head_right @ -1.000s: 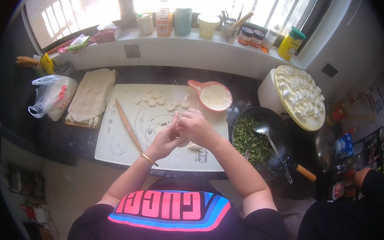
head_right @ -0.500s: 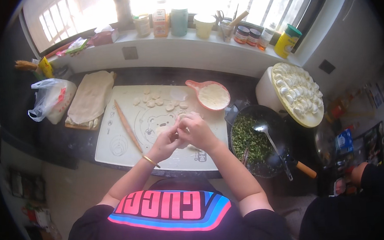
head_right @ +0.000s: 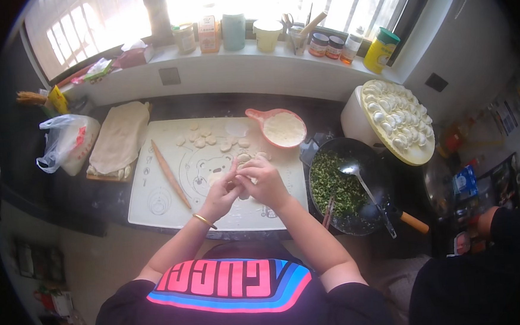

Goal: The person fills round dough wrappers with a green vegetable mixture using chopsticks and folds them into dumplings. They place the finished dumplings on a white cutting board and a yellow tray, continuing the process throughout the clip.

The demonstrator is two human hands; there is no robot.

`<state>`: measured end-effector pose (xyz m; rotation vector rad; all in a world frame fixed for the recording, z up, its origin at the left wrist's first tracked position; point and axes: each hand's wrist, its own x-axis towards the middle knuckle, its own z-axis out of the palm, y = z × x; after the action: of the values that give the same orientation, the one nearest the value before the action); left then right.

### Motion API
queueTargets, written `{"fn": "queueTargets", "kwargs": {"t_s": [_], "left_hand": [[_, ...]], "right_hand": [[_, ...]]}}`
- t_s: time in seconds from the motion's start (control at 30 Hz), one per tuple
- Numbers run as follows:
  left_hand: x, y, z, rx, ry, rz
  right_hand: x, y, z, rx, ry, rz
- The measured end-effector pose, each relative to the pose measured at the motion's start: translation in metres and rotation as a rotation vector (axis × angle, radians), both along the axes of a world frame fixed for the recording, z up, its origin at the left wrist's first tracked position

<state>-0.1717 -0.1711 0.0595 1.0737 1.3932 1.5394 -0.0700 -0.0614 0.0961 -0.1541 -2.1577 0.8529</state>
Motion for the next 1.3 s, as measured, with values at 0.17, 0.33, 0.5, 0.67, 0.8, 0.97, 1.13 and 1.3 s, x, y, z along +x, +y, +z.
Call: {"fn": "queueTargets", "kwargs": {"t_s": [0.17,0.33,0.5,0.67,0.8,0.97,1.13,1.3], "left_hand": [[-0.002,0.0,-0.006,-0.006,0.112,-0.05],[0.002,0.002,-0.013,0.018,0.008,-0.03],[-0.004,0.001,-0.017,-0.027,0.051,-0.007],[0.004,0.002,-0.012,0.081,0.04,-0.055],[-0.002,0.003,-0.024,0.083,-0.055,-0.01],[0.006,0.005,-0.022,0.131,-0.088,-0.055],[0.006,0.003,-0.014,0.103,-0.106,-0.03],[0.001,0.007,-0.026,0.213,0.152,0.031]], "right_hand": [[0.007,0.001,0.0,-0.065,-0.121,-0.038],[-0.001,-0.003,-0.009,0.154,0.028,-0.065],[0.007,0.003,-0.01,0.053,-0.116,-0.081],[0.002,-0.003,-0.016,0.103,-0.066,-0.122],[0.009,-0.004,-0.009,-0.026,-0.046,-0.12],[0.008,-0.001,-0.017,-0.028,-0.19,-0.116],[0.008,-0.004,-0.01,-0.046,-0.078,-0.112],[0.013,0.002,-0.012,-0.062,-0.148,-0.091]]}}
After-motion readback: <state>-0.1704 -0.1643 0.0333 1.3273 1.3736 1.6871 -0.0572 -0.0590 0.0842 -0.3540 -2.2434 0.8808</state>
